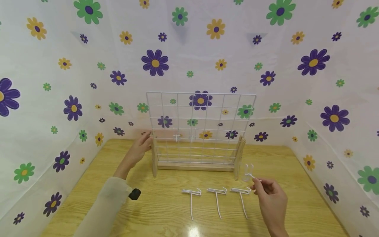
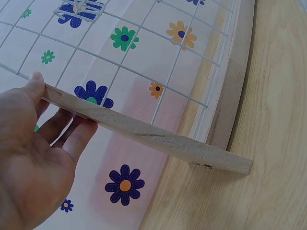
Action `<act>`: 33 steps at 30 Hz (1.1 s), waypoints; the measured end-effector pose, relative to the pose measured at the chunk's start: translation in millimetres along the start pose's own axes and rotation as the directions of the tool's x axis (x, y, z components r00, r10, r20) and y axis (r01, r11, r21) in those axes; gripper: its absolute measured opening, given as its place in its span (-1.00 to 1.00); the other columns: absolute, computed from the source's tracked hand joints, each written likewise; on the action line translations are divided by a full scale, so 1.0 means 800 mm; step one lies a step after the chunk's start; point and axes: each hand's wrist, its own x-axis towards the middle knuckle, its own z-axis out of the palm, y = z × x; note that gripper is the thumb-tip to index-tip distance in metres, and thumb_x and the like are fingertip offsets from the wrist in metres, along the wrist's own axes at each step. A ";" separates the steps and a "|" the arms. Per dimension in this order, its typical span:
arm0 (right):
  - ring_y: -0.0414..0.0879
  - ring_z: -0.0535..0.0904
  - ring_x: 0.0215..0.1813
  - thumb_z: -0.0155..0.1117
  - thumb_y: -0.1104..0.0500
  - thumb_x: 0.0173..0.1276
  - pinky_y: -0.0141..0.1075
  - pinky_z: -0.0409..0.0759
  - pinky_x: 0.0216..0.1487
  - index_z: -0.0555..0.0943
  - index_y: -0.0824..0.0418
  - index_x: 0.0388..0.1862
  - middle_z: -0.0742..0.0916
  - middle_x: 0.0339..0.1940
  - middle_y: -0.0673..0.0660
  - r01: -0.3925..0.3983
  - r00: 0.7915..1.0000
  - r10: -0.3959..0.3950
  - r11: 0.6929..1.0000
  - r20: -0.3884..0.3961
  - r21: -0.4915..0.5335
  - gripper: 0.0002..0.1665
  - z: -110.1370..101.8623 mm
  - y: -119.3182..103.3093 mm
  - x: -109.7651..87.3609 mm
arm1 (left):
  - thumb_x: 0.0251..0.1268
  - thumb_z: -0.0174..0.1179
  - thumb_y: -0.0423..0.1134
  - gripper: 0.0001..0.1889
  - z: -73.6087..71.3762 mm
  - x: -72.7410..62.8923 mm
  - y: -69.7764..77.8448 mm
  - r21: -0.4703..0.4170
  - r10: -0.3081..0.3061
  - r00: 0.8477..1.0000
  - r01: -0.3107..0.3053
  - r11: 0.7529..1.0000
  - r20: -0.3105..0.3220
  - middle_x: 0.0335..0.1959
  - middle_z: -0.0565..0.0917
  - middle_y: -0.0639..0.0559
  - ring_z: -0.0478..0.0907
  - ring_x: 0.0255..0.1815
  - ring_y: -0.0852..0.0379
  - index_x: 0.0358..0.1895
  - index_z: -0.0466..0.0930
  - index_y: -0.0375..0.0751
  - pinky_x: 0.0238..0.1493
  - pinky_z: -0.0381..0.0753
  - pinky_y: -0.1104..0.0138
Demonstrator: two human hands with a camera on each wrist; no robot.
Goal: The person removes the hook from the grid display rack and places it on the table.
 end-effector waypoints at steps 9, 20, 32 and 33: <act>-0.20 0.70 -0.46 0.39 0.44 0.38 -0.57 0.69 -0.38 0.66 0.47 -0.22 0.78 -0.45 0.03 -0.104 0.994 0.105 0.994 -0.027 0.029 -0.93 -0.011 0.008 -0.004 | 0.74 -0.13 -0.05 -0.40 0.000 -0.001 0.005 0.012 -0.009 1.000 0.009 1.000 -0.007 0.57 0.26 -0.26 0.28 0.54 -0.22 0.66 0.07 -0.21 0.46 0.46 0.12; -0.19 0.67 -0.47 0.45 0.33 0.38 -0.55 0.69 -0.39 0.65 0.44 -0.23 0.79 -0.44 0.07 -0.227 0.972 0.232 0.967 -0.024 0.119 -0.84 -0.021 0.015 -0.013 | 0.75 -0.15 -0.06 -0.39 0.000 -0.003 0.003 -0.007 0.002 1.000 -0.002 1.000 0.011 0.57 0.25 -0.29 0.24 0.56 -0.24 0.66 0.02 -0.24 0.48 0.42 0.09; -0.14 0.70 -0.49 0.46 0.35 0.37 -0.47 0.72 -0.43 0.66 0.47 -0.25 0.81 -0.42 0.08 -0.343 0.932 0.361 0.904 -0.025 0.254 -0.84 -0.030 0.032 -0.023 | 0.75 -0.14 -0.06 -0.41 0.000 -0.002 0.003 -0.011 -0.006 1.000 0.006 1.000 0.004 0.55 0.29 -0.27 0.26 0.55 -0.21 0.66 0.07 -0.21 0.46 0.45 0.12; -0.14 0.69 -0.50 0.47 0.32 0.37 -0.47 0.72 -0.43 0.67 0.45 -0.25 0.81 -0.43 0.07 -0.364 0.924 0.382 0.897 -0.024 0.251 -0.83 -0.030 0.033 -0.023 | 0.75 -0.14 -0.07 -0.41 0.000 -0.002 0.002 -0.012 -0.006 1.000 0.006 1.000 0.005 0.55 0.29 -0.26 0.26 0.55 -0.21 0.66 0.07 -0.21 0.46 0.44 0.12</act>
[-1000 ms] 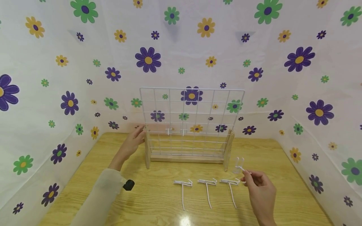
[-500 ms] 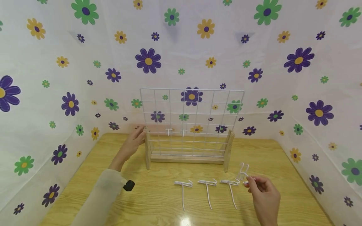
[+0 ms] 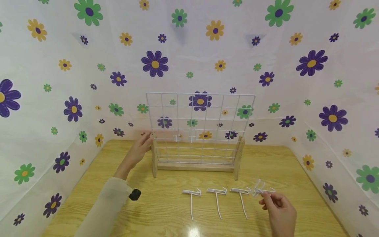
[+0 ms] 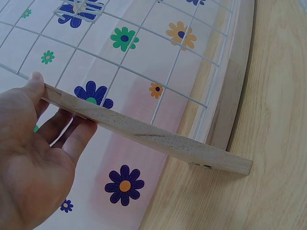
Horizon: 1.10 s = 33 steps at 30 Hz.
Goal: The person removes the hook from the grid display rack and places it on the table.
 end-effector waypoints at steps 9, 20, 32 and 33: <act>-0.10 0.67 -0.52 0.54 0.21 0.33 -0.50 0.69 -0.39 0.70 0.32 -0.33 0.80 -0.50 0.06 -0.104 0.995 0.104 0.992 -0.014 -0.075 -0.79 -0.009 0.012 -0.002 | 0.74 -0.14 -0.02 -0.38 0.000 0.000 -0.002 0.011 -0.002 1.000 0.002 1.000 0.003 0.58 0.24 -0.28 0.23 0.56 -0.25 0.67 0.04 -0.21 0.49 0.40 0.08; -0.15 0.74 -0.46 0.50 0.06 0.38 -0.53 0.71 -0.33 0.70 0.21 -0.30 0.81 -0.48 -0.03 -0.220 0.974 0.226 0.955 0.006 -0.200 -0.76 -0.021 0.028 -0.003 | 0.74 -0.14 -0.01 -0.38 0.001 -0.001 -0.001 0.015 -0.001 1.000 0.001 1.000 -0.001 0.59 0.23 -0.26 0.24 0.56 -0.23 0.66 0.04 -0.21 0.47 0.43 0.09; -0.20 0.76 -0.43 0.43 0.09 0.45 -0.43 0.78 -0.32 0.62 0.34 -0.16 0.80 -0.47 -0.14 -0.240 0.966 0.254 0.949 0.044 -0.203 -0.69 -0.028 0.049 0.005 | 0.73 -0.13 -0.01 -0.37 0.002 -0.001 0.001 0.011 -0.005 1.000 0.005 1.000 0.000 0.59 0.22 -0.28 0.25 0.55 -0.25 0.67 0.04 -0.20 0.47 0.44 0.08; -0.20 0.76 -0.43 0.44 0.09 0.45 -0.43 0.79 -0.32 0.63 0.34 -0.18 0.80 -0.46 -0.15 -0.237 0.967 0.251 0.952 0.052 -0.194 -0.70 -0.029 0.051 0.005 | 0.73 -0.13 -0.01 -0.37 0.002 0.000 0.000 0.010 -0.001 1.000 0.001 1.000 0.002 0.59 0.21 -0.29 0.24 0.55 -0.26 0.66 0.04 -0.21 0.47 0.43 0.08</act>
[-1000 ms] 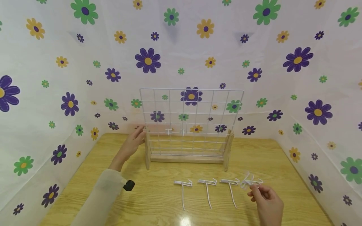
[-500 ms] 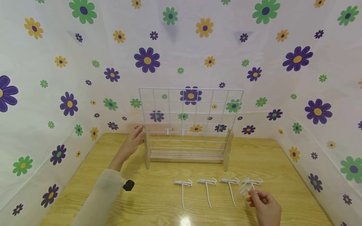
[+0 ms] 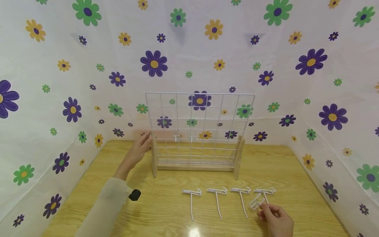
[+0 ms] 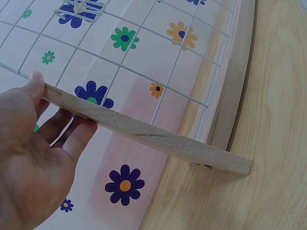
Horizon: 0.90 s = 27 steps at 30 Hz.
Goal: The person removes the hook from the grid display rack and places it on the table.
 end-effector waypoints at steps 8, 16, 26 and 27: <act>-0.20 0.76 -0.44 0.46 -0.01 0.42 -0.53 0.73 -0.31 0.62 0.33 -0.14 0.80 -0.47 -0.15 -0.031 1.000 0.031 0.999 0.002 -0.037 -0.60 0.000 0.006 0.003 | 0.74 -0.13 -0.01 -0.36 -0.001 0.002 -0.004 -0.005 0.016 1.000 -0.016 1.000 0.001 0.59 0.21 -0.29 0.22 0.57 -0.24 0.67 0.01 -0.24 0.48 0.42 0.08; -0.16 0.76 -0.44 0.42 -0.10 0.44 -0.62 0.64 -0.33 0.54 0.46 0.06 0.80 -0.50 -0.08 -0.059 0.998 0.062 0.988 0.013 -0.140 -0.37 -0.002 0.007 0.005 | 0.74 -0.15 -0.03 -0.36 -0.001 0.002 -0.005 -0.014 0.005 1.000 -0.005 1.000 0.010 0.61 0.18 -0.28 0.19 0.58 -0.24 0.67 -0.01 -0.23 0.49 0.40 0.07; -0.07 0.73 -0.48 0.47 -0.09 0.38 -0.22 0.79 -0.18 0.67 0.42 -0.11 0.80 -0.51 0.08 -0.060 0.998 0.058 0.973 -0.015 -0.225 -0.46 -0.008 0.010 0.008 | 0.76 -0.17 -0.19 -0.41 -0.002 -0.010 0.026 -0.031 -0.028 0.999 0.029 0.999 0.035 0.59 0.17 -0.37 0.17 0.58 -0.30 0.65 -0.02 -0.37 0.49 0.38 0.03; -0.07 0.72 -0.47 0.47 -0.08 0.38 -0.32 0.76 -0.32 0.69 0.40 -0.15 0.80 -0.49 0.09 -0.053 0.999 0.050 0.967 -0.020 -0.250 -0.49 -0.009 0.010 0.007 | 0.76 -0.17 -0.17 -0.41 -0.002 -0.007 0.021 -0.033 -0.030 0.999 0.031 0.999 0.032 0.60 0.16 -0.35 0.17 0.58 -0.29 0.65 -0.03 -0.35 0.49 0.38 0.04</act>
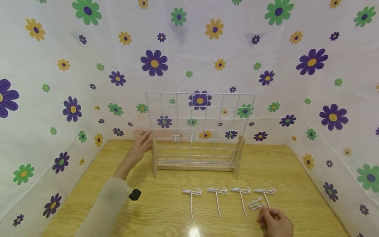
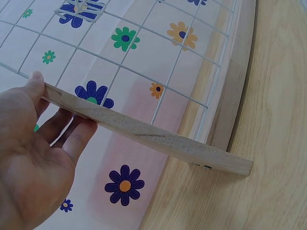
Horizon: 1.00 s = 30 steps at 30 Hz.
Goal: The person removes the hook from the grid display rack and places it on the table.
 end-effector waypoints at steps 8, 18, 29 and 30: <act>-0.07 0.66 -0.47 0.40 -0.08 0.40 -0.35 0.62 -0.53 0.70 0.49 -0.11 0.80 -0.44 0.16 0.108 0.987 -0.133 0.967 -0.093 -0.229 -0.43 0.002 0.005 -0.003 | 0.75 -0.16 -0.07 -0.39 -0.001 0.009 -0.025 0.019 0.030 0.999 -0.030 0.999 -0.018 0.61 0.16 -0.30 0.18 0.58 -0.27 0.67 -0.01 -0.22 0.49 0.40 0.06; -0.17 0.59 -0.55 0.45 0.09 0.35 -0.44 0.56 -0.55 0.71 0.42 -0.25 0.75 -0.54 0.03 0.233 0.963 -0.266 0.910 -0.053 -0.342 -0.65 0.008 0.005 -0.011 | 0.74 -0.14 -0.01 -0.37 -0.001 0.008 -0.027 0.029 0.036 0.999 -0.035 0.999 -0.032 0.59 0.22 -0.29 0.22 0.56 -0.25 0.67 0.04 -0.20 0.48 0.42 0.08; -0.10 0.60 -0.44 0.38 0.00 0.35 -0.31 0.53 -0.42 0.70 0.40 -0.23 0.72 -0.49 -0.02 0.283 0.959 -0.259 0.826 0.116 -0.488 -0.58 -0.002 0.006 -0.003 | 0.76 -0.17 -0.07 -0.38 -0.002 0.008 -0.023 0.014 0.052 0.999 -0.052 0.999 -0.015 0.59 0.18 -0.33 0.18 0.58 -0.29 0.67 -0.02 -0.26 0.49 0.38 0.00; -0.10 0.60 -0.44 0.37 0.01 0.35 -0.30 0.53 -0.42 0.70 0.40 -0.24 0.72 -0.49 -0.02 0.284 0.959 -0.254 0.821 0.128 -0.496 -0.59 -0.003 0.006 -0.002 | 0.75 -0.17 -0.07 -0.38 -0.002 0.008 -0.023 0.013 0.049 0.999 -0.049 0.999 -0.016 0.60 0.18 -0.33 0.17 0.58 -0.28 0.67 -0.02 -0.25 0.49 0.38 0.00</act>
